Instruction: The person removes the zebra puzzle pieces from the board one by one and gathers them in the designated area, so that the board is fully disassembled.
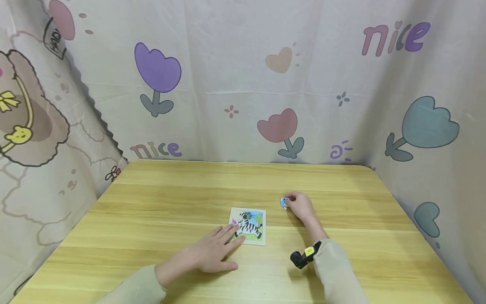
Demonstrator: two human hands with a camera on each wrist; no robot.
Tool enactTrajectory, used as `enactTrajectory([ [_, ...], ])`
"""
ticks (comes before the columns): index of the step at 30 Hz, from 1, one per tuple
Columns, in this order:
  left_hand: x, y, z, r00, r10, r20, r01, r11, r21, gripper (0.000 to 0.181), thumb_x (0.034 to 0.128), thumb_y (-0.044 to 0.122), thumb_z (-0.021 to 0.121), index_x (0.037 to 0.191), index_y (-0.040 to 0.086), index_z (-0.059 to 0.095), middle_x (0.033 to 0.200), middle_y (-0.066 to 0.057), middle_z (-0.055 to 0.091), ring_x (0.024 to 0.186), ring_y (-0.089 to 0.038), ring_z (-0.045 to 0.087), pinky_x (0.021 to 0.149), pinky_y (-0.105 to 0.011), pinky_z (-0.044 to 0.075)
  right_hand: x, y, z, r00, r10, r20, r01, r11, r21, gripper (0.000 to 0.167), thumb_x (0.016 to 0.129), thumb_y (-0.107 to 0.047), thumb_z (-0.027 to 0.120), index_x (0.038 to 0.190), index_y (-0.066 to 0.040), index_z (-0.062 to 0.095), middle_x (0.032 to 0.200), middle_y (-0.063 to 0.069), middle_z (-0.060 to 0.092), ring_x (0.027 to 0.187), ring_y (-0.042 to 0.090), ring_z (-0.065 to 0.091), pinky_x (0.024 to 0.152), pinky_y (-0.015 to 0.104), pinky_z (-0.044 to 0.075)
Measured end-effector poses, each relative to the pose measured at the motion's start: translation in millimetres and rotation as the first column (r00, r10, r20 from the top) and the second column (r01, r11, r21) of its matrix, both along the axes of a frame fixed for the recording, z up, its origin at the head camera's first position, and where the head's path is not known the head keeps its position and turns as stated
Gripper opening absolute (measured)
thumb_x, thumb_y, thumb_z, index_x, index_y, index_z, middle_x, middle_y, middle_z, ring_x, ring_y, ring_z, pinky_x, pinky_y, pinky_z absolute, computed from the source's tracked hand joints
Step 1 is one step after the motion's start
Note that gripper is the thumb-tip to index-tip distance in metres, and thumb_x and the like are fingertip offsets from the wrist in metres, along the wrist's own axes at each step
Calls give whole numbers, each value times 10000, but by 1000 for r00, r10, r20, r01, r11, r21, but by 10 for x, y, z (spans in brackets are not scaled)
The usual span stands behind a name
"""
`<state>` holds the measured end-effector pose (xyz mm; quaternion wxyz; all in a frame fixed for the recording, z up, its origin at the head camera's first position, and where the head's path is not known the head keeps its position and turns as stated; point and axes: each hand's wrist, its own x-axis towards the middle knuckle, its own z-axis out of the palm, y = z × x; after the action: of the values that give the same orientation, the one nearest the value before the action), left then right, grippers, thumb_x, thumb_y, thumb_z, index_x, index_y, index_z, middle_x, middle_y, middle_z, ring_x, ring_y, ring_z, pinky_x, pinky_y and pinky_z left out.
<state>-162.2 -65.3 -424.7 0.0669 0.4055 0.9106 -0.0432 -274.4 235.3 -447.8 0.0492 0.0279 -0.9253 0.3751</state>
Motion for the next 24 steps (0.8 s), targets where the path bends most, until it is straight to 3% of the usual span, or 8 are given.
enactTrajectory([
  [7, -6, -1, -13, 1000, 4, 21, -4, 1000, 16, 714, 911, 611, 352, 1481, 193, 248, 1528, -132, 153, 1391, -277, 156, 1113, -433, 177, -5, -52, -29, 996, -16, -91, 25, 996, 91, 203, 839, -88, 642, 994, 42, 648, 946, 175, 601, 897, 315, 548, 796, 463, 451],
  [13, -24, -3, -59, 999, 2, 37, -3, 1000, 30, 718, 911, 615, 347, 1479, 187, 251, 1527, -141, 152, 1392, -286, 144, 1112, -446, 174, 70, -163, 46, 990, -6, -142, 19, 996, 89, 246, 836, -85, 638, 1044, 46, 647, 1000, 208, 592, 945, 339, 529, 823, 480, 437],
  [21, -22, 5, -56, 1000, 5, 21, -5, 1000, 21, 732, 904, 627, 340, 1481, 187, 246, 1527, -138, 152, 1393, -276, 145, 1113, -432, 166, 205, -539, 92, 974, 133, -185, -124, 990, 61, 231, 806, -55, 665, 1029, 7, 662, 1036, 166, 608, 964, 318, 566, 852, 471, 466],
  [24, -33, 10, -58, 1000, 4, 20, -4, 1000, 17, 733, 904, 627, 340, 1480, 183, 250, 1525, -140, 155, 1392, -278, 147, 1113, -431, 166, 248, -692, 92, 969, 184, -167, -184, 983, 14, 225, 791, -41, 686, 1012, 1, 668, 995, 136, 617, 912, 286, 595, 817, 439, 498],
])
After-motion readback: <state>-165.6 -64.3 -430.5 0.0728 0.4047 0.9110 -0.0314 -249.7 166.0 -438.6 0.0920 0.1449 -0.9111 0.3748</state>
